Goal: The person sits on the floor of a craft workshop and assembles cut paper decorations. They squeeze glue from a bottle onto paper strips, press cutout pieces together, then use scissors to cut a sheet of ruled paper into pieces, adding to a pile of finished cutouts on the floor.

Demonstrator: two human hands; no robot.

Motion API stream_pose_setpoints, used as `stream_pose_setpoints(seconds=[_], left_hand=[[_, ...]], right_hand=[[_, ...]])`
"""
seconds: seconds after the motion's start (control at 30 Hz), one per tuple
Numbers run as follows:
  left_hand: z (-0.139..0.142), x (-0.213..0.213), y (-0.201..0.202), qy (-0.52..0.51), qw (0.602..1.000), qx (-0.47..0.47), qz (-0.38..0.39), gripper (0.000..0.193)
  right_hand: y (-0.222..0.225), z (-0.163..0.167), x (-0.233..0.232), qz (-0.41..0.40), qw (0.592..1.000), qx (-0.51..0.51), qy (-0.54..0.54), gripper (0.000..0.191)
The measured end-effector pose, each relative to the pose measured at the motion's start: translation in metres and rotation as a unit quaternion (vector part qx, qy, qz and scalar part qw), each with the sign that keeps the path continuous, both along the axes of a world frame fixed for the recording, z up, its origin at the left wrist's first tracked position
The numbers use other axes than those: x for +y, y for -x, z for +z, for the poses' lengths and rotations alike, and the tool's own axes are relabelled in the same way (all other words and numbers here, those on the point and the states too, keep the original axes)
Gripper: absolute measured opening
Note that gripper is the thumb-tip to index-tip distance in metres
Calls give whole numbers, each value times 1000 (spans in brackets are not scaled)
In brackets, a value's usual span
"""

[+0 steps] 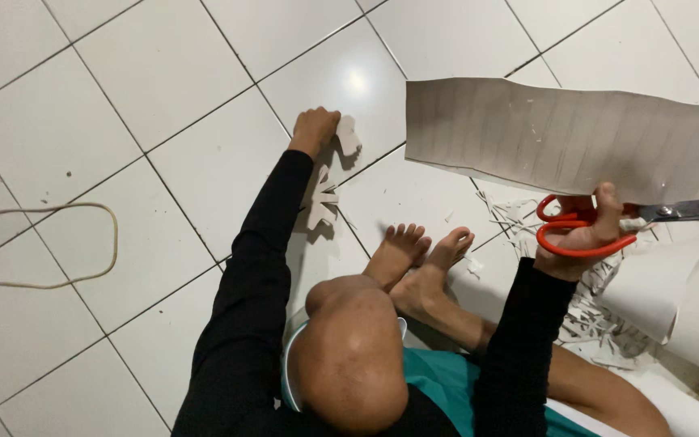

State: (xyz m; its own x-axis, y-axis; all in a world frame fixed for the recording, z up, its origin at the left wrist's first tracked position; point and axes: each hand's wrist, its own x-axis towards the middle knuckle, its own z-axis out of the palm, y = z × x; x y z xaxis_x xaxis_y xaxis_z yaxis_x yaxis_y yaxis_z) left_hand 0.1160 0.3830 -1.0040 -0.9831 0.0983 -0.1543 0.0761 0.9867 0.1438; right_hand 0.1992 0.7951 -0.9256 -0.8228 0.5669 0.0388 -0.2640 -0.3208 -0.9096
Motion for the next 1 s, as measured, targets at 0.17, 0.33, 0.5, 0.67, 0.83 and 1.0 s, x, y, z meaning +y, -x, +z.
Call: stream_pose_setpoints(seconds=[0.17, 0.33, 0.5, 0.67, 0.83, 1.0], left_hand=[[-15, -72, 22, 44, 993, 55, 90, 11], [-17, -115, 10, 46, 986, 42, 153, 19], [4, -113, -18, -24, 986, -6, 167, 102], [9, -57, -83, -58, 978, -178, -93, 106], [-19, -24, -114, 45, 970, 27, -237, 72], [-24, -26, -120, 17, 986, 35, -162, 44]], right_hand=[[10, -19, -12, 2, 999, -16, -29, 27], [19, -30, -21, 6, 1000, 1, 12, 24], [18, -30, -27, 49, 997, 1, 65, 18], [11, -26, -39, 73, 991, 14, 109, 20], [-4, -18, -53, 131, 986, 16, 98, 24], [-19, -11, -59, 124, 988, 17, 92, 25]])
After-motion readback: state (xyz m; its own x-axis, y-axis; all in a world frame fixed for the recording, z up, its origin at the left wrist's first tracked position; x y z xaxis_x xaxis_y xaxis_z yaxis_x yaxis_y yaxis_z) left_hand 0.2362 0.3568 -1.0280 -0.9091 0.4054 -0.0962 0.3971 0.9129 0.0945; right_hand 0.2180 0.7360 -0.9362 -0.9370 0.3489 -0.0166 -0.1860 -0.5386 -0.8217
